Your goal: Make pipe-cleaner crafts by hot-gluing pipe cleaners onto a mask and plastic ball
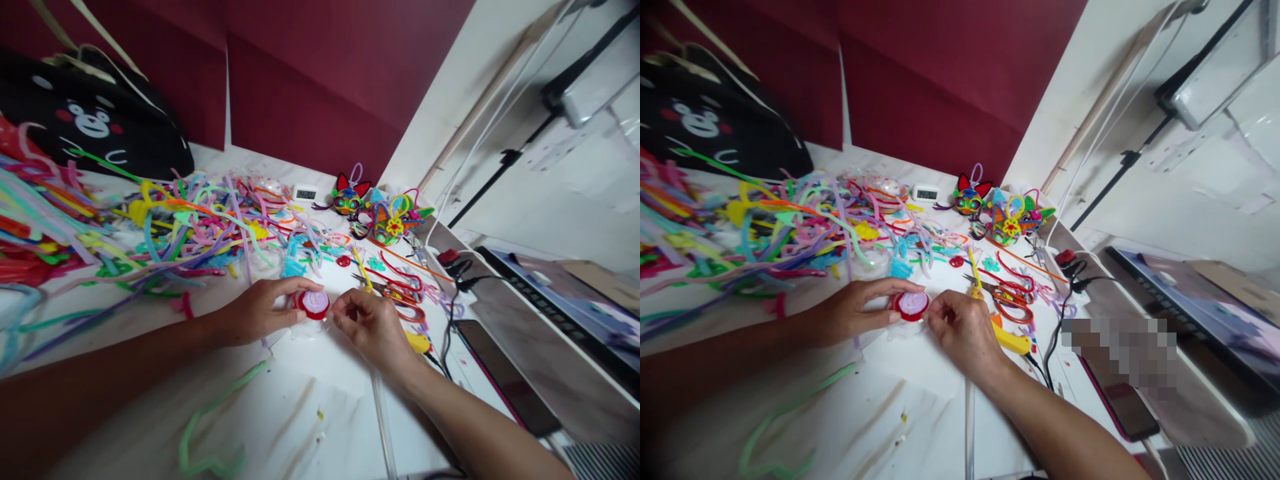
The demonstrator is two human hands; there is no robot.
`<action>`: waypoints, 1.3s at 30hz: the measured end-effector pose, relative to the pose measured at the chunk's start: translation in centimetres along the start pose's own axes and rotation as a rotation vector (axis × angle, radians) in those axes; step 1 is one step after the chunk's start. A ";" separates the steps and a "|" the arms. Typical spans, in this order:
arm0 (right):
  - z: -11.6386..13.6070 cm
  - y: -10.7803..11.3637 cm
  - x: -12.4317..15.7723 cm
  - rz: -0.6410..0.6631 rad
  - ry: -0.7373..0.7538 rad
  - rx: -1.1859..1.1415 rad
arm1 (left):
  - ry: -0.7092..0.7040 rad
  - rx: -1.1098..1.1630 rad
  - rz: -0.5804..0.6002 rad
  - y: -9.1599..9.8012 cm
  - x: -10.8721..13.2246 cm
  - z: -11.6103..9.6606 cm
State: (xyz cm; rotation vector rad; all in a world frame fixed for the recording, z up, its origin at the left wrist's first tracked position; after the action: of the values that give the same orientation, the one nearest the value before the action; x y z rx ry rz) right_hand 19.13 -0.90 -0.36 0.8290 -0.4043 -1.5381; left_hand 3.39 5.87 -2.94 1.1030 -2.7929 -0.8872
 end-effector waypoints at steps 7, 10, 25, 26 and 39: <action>-0.2 0.5 -0.9 -0.064 0.011 0.038 | -0.001 -0.037 -0.009 -0.1 0.2 -0.5; -0.5 0.4 -0.9 -0.067 0.015 0.022 | -0.010 -0.089 -0.053 -0.2 0.3 -1.0; 0.0 0.7 -0.8 -0.120 0.078 0.056 | 0.104 -0.334 -0.244 -0.7 -0.1 -3.6; -0.1 0.6 -0.8 -0.124 0.081 0.052 | 0.113 -0.348 -0.257 -0.7 -0.2 -3.6; 1.2 0.8 0.0 -0.114 0.096 0.049 | 0.056 -0.065 0.045 -0.3 -1.7 -2.5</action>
State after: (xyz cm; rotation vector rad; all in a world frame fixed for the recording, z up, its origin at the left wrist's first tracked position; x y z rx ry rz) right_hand 18.82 -1.25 1.02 0.9737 -0.3301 -1.5920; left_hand 5.45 5.49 -0.64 1.0348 -2.7128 -0.9207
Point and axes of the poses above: each hand's wrist, its own x-axis away from the middle knuckle, its own y-axis out of the back of the hand, z = x × y, the point moved 6 cm from there along -x, towards the middle knuckle
